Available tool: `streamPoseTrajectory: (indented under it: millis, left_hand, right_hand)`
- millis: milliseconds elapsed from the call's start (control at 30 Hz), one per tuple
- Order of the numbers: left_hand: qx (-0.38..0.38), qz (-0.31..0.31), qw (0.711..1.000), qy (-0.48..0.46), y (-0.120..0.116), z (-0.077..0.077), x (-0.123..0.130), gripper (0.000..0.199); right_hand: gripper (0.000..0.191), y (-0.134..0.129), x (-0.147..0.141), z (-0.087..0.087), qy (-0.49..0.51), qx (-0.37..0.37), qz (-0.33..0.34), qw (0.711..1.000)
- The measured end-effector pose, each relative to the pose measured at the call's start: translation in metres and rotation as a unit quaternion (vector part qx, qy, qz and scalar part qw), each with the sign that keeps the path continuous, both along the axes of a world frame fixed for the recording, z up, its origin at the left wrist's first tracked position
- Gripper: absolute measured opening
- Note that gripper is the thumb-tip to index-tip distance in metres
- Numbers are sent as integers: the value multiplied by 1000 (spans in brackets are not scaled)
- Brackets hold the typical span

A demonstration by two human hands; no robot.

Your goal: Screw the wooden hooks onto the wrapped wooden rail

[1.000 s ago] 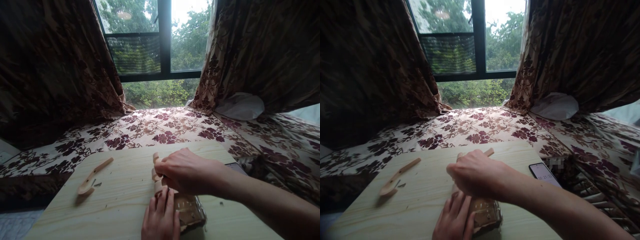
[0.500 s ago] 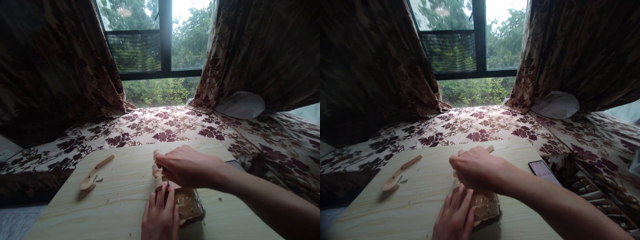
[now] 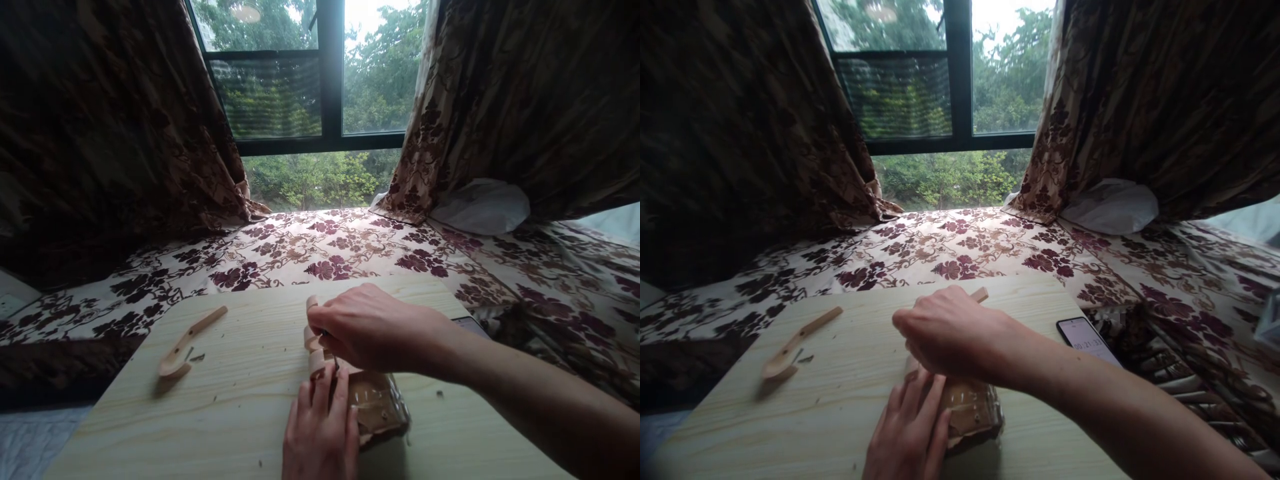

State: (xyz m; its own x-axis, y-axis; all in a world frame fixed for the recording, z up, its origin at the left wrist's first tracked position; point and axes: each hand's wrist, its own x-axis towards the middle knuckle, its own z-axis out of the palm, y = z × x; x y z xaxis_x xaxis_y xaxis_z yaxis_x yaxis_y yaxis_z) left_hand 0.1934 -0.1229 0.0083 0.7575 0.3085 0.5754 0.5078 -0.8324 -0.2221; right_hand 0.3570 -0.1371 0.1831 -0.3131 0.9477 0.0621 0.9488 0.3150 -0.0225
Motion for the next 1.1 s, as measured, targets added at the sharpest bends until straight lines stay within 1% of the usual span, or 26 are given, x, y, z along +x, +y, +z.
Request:
streamPoseTrajectory:
  millis: [267, 433, 500, 567, 700, 933, 1033, 1100]
  left_hand:
    - [-6, -7, 1000, 5, -1, -1, -2, 45]
    - [-35, 0, 999, -2, -2, 0, 0, 45]
    - [-44, 1, 999, -1, -3, 0, 0, 45]
    - [-43, 1, 999, 2, -3, 0, 0, 45]
    - [-11, 2, 1000, -5, -1, -4, 0, 45]
    - [20, -4, 999, -44, 7, -16, 0, 44]
    - [8, -14, 996, -87, 8, -23, 3, 44]
    - [-21, -6, 992, -124, 7, -28, 6, 44]
  right_hand:
    - [12, -1, 0, -3, -17, 21, -35, 999]
    - [8, -5, -2, -3, 8, 7, 8, 1000]
    - [9, -5, -3, -5, 10, 13, 7, 1000]
    - [10, -4, -2, -8, 14, 21, -15, 1000]
    - [13, 0, -3, -15, 26, 26, -67, 997]
    - [16, 0, -5, -35, 48, 64, -114, 990]
    - [16, -2, -8, -42, 53, 89, -149, 983]
    - [16, -4, -12, -45, 56, 105, -170, 978]
